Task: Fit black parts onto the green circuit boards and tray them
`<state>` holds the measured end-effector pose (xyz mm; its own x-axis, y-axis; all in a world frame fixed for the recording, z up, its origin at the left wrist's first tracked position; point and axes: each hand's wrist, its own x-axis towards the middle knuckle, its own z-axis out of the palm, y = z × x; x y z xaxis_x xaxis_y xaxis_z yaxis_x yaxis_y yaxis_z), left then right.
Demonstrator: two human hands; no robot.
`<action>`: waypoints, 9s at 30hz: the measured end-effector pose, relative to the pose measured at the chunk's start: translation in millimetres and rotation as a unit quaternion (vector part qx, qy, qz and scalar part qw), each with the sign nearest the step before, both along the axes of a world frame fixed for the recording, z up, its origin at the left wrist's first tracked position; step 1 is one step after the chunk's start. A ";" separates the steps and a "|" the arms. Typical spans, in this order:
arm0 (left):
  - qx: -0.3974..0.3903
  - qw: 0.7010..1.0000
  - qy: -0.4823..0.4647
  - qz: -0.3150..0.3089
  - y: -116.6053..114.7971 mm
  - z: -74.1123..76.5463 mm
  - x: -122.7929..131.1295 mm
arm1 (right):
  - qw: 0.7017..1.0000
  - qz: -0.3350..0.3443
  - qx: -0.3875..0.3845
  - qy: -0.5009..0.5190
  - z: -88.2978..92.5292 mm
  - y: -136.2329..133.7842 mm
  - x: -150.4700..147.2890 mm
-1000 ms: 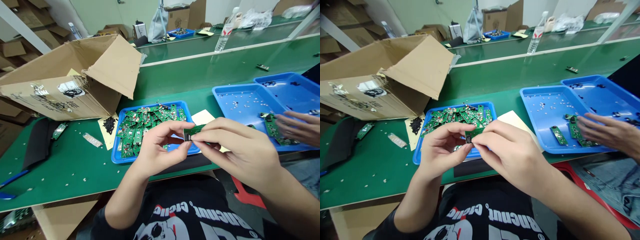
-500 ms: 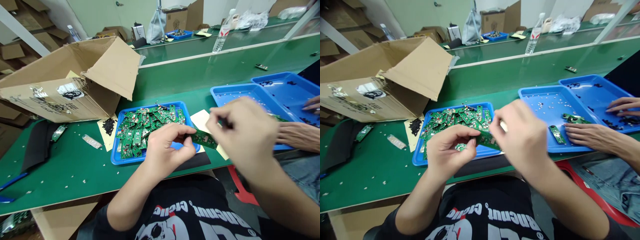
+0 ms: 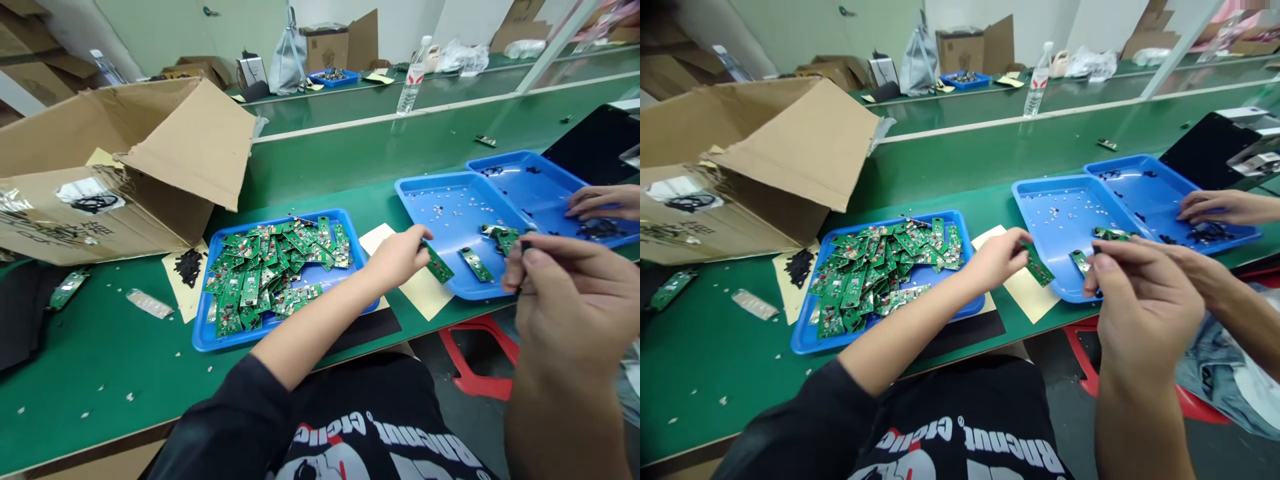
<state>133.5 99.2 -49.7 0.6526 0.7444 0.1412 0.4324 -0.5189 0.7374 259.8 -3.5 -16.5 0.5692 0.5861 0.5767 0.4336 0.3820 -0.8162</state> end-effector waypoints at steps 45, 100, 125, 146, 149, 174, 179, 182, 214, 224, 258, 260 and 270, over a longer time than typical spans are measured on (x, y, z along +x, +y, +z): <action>-0.279 0.922 -0.227 0.140 -68.9 41.8 -130.6 | 0.869 0.352 -0.036 -0.347 2.4 22.3 -61.4; -0.190 0.914 -0.296 0.201 -83.0 46.6 -109.6 | 0.853 0.168 0.008 -0.494 24.0 12.6 -74.6; -0.346 0.888 -0.279 0.118 -69.0 67.5 -133.8 | 0.796 0.366 0.018 -0.483 39.8 27.0 -52.7; 0.126 0.929 -0.260 0.231 -87.3 33.4 -114.7 | 0.886 0.325 -0.072 -0.323 29.6 17.4 -74.7; 0.179 0.924 -0.246 0.234 -84.5 30.9 -115.7 | 0.891 0.285 -0.087 -0.341 30.4 12.6 -75.5; 0.121 0.932 -0.338 0.045 -72.1 45.6 -135.6 | 0.848 0.422 -0.099 -0.304 55.4 16.6 -59.0; 0.021 0.895 -0.446 -0.021 -64.5 43.0 -129.2 | 0.834 0.434 -0.086 -0.330 63.0 14.1 -63.7; -0.078 0.845 -0.528 -0.044 -63.6 37.3 -118.1 | 0.856 0.394 -0.084 -0.325 63.4 10.9 -72.3; -0.081 0.891 -0.433 0.109 -79.7 40.7 -102.9 | 0.871 0.176 0.018 -0.458 51.0 17.6 -84.5; -0.114 0.853 -0.471 0.195 -81.4 48.2 -100.8 | 0.888 0.190 0.018 -0.418 44.5 15.7 -85.6; -0.052 0.863 -0.442 0.239 -78.4 64.4 -110.5 | 0.930 0.230 -0.066 -0.278 45.9 -3.6 -99.0; -0.073 0.862 -0.443 0.236 -79.7 64.9 -111.8 | 0.934 0.214 -0.065 -0.278 46.4 -1.7 -95.8; -0.230 0.917 -0.313 0.091 -70.8 84.7 -137.6 | 0.839 0.252 0.084 -0.475 56.8 21.0 -63.9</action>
